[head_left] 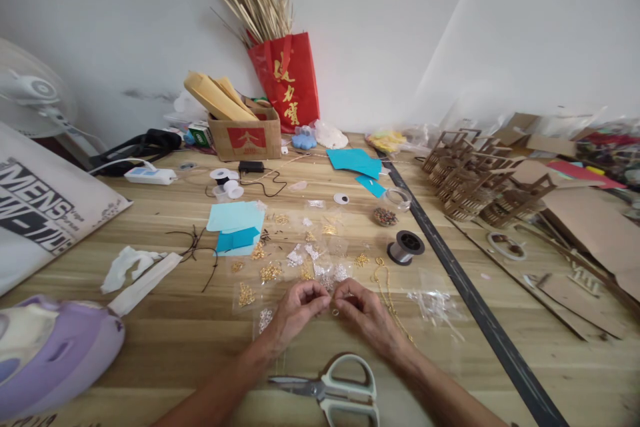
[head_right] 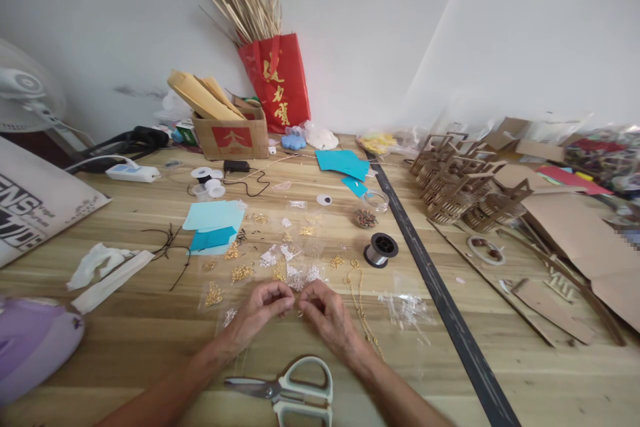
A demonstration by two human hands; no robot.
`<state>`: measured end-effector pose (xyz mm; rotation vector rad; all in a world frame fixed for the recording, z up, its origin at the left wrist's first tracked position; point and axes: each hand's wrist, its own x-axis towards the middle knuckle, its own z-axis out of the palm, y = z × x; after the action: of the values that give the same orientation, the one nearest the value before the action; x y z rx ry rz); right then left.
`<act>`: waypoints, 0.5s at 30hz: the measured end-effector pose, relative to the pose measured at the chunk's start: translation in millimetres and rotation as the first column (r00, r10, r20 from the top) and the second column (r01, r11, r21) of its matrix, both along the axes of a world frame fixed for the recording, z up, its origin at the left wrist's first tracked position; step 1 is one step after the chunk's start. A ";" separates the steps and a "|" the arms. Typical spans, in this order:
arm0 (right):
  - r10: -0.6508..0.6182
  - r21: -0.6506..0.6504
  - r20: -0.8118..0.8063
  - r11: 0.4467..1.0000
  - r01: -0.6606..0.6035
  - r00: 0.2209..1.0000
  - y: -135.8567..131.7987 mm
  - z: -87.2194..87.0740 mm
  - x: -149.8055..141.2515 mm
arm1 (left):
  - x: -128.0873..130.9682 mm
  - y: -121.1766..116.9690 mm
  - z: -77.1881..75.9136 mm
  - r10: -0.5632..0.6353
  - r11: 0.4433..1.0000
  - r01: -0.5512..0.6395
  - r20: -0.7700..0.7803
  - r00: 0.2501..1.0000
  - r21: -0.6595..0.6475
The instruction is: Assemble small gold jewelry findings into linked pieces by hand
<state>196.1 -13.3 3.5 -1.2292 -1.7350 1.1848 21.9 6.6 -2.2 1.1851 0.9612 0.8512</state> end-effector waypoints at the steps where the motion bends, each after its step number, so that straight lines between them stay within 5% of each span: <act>1: -0.012 0.011 -0.007 1.000 0.012 1.000 0.4 -0.9 -0.3 | 0.1 0.3 -0.8 0.001 1.000 -0.001 -0.002 1.000 0.002; 15: -0.016 -0.015 0.029 1.000 0.017 0.999 0.8 -6.6 -0.9 | -0.3 0.7 -4.2 0.003 1.000 -0.002 -0.016 1.000 0.022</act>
<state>195.2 -12.5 -3.1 -1.2734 -1.7370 1.1780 21.6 7.3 -6.4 1.2110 0.9684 0.8575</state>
